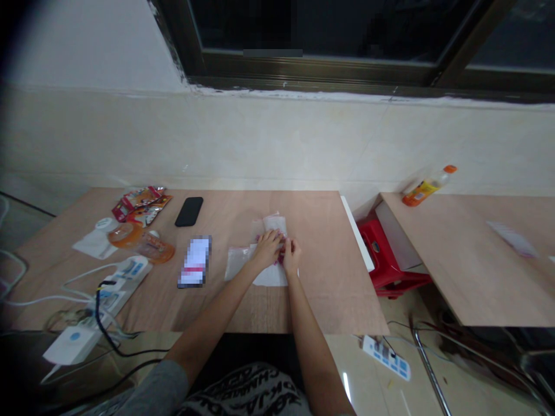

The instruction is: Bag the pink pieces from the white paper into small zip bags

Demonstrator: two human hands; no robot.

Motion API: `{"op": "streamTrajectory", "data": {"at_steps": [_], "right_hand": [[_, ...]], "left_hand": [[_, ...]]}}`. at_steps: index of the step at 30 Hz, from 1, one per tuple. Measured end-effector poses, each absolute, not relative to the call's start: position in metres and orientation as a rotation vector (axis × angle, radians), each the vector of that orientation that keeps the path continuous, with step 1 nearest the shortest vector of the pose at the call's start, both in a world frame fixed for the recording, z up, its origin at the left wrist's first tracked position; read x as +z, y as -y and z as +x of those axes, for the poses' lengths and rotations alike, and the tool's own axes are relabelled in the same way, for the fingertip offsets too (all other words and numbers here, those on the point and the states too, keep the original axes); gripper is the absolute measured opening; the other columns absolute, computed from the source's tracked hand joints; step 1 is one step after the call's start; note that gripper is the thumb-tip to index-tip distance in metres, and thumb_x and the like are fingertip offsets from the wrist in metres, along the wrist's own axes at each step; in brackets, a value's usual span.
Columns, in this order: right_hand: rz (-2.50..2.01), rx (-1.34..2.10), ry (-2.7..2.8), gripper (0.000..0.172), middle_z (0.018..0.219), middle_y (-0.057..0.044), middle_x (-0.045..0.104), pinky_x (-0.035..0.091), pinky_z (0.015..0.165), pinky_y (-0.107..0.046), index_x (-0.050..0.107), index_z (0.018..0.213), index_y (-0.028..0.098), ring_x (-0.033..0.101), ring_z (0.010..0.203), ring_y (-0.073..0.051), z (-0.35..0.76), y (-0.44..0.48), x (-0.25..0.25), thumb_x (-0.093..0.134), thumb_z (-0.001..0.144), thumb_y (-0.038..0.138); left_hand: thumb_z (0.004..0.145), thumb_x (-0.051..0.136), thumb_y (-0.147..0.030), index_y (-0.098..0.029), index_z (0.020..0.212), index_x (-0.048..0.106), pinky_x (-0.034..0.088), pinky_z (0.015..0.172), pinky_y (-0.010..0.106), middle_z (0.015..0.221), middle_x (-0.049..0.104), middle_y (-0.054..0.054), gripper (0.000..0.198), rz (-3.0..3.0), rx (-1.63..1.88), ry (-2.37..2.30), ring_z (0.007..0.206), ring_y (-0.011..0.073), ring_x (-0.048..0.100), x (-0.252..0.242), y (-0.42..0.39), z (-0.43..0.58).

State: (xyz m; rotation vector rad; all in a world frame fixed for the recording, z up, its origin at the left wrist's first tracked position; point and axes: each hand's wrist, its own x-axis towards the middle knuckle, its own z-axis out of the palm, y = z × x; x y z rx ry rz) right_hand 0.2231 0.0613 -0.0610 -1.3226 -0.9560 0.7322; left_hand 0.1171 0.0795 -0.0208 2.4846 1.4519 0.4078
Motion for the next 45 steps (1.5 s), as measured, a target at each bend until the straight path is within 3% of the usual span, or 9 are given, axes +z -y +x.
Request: {"op": "streamTrajectory", "data": {"at_steps": [12,17,22,25,30,35,37,45], "right_hand": [[-1.380,0.694,0.915,0.051,0.051,0.006,0.041,0.035,0.049,-0.024,0.049,0.065,0.020,0.040,0.048,-0.011,0.222,-0.059,-0.057,0.041,0.087,0.066],[-1.409,0.661,0.934,0.052,0.051,0.005,0.041,0.034,0.049,-0.025,0.046,0.061,0.021,0.041,0.049,-0.012,0.222,-0.059,-0.059,0.040,0.089,0.065],[-1.437,0.631,0.947,0.051,0.051,0.005,0.041,0.034,0.051,-0.025,0.045,0.059,0.021,0.041,0.049,-0.012,0.222,-0.057,-0.059,0.040,0.090,0.061],[-1.439,0.619,0.942,0.050,0.052,0.006,0.040,0.034,0.051,-0.025,0.046,0.060,0.021,0.041,0.050,-0.011,0.223,-0.056,-0.057,0.040,0.090,0.060],[-1.397,0.611,0.939,0.046,0.057,0.004,0.046,0.037,0.052,-0.024,0.056,0.070,0.018,0.045,0.054,-0.012,0.218,-0.049,-0.045,0.046,0.087,0.060],[-1.234,1.110,0.908,0.050,0.064,0.000,0.057,0.036,0.044,-0.023,0.065,0.081,0.017,0.047,0.048,-0.011,0.205,-0.037,-0.020,0.053,0.081,0.064],[-1.182,1.269,0.914,0.047,0.060,0.000,0.057,0.036,0.044,-0.023,0.065,0.077,0.017,0.049,0.049,-0.012,0.200,-0.031,-0.011,0.059,0.077,0.064],[-1.096,1.333,0.955,0.035,0.057,0.001,0.060,0.039,0.050,-0.023,0.069,0.072,0.019,0.051,0.052,-0.011,0.206,-0.013,0.008,0.073,0.070,0.054]], "left_hand": [[0.087,0.052,-0.016,-0.019,0.132,0.052,0.037,0.108,0.046,0.140,0.053,0.012,0.044,2.373,0.641,-1.459,0.132,0.0259,0.043,-0.008,-0.078,0.109],[0.086,0.058,-0.021,-0.020,0.113,0.066,0.044,0.103,0.044,0.121,0.066,0.010,0.029,1.987,1.187,-1.416,0.115,0.0233,0.058,0.006,-0.073,0.095],[0.075,0.070,-0.030,-0.016,0.095,0.069,0.055,0.081,0.034,0.098,0.071,0.010,0.024,1.158,1.632,-1.301,0.090,0.0198,0.068,0.023,-0.061,0.078],[0.068,0.076,-0.030,-0.016,0.092,0.066,0.054,0.074,0.028,0.087,0.072,0.006,0.029,0.856,1.681,-1.210,0.079,0.0163,0.068,0.038,-0.052,0.066],[0.063,0.078,-0.026,-0.018,0.092,0.063,0.053,0.075,0.026,0.093,0.071,0.004,0.034,0.749,1.649,-1.116,0.081,0.0140,0.068,0.055,-0.038,0.046],[0.064,0.078,-0.027,-0.019,0.095,0.060,0.054,0.076,0.029,0.092,0.071,0.004,0.037,0.776,1.565,-1.073,0.082,0.0154,0.069,0.062,-0.029,0.039],[0.063,0.079,-0.027,-0.019,0.096,0.060,0.055,0.074,0.029,0.092,0.071,0.004,0.039,0.780,1.543,-1.054,0.079,0.0149,0.069,0.063,-0.027,0.039],[0.064,0.077,-0.030,-0.018,0.087,0.057,0.056,0.068,0.026,0.084,0.069,0.001,0.033,0.873,1.557,-1.161,0.075,0.0137,0.067,0.058,-0.021,0.035]]}}
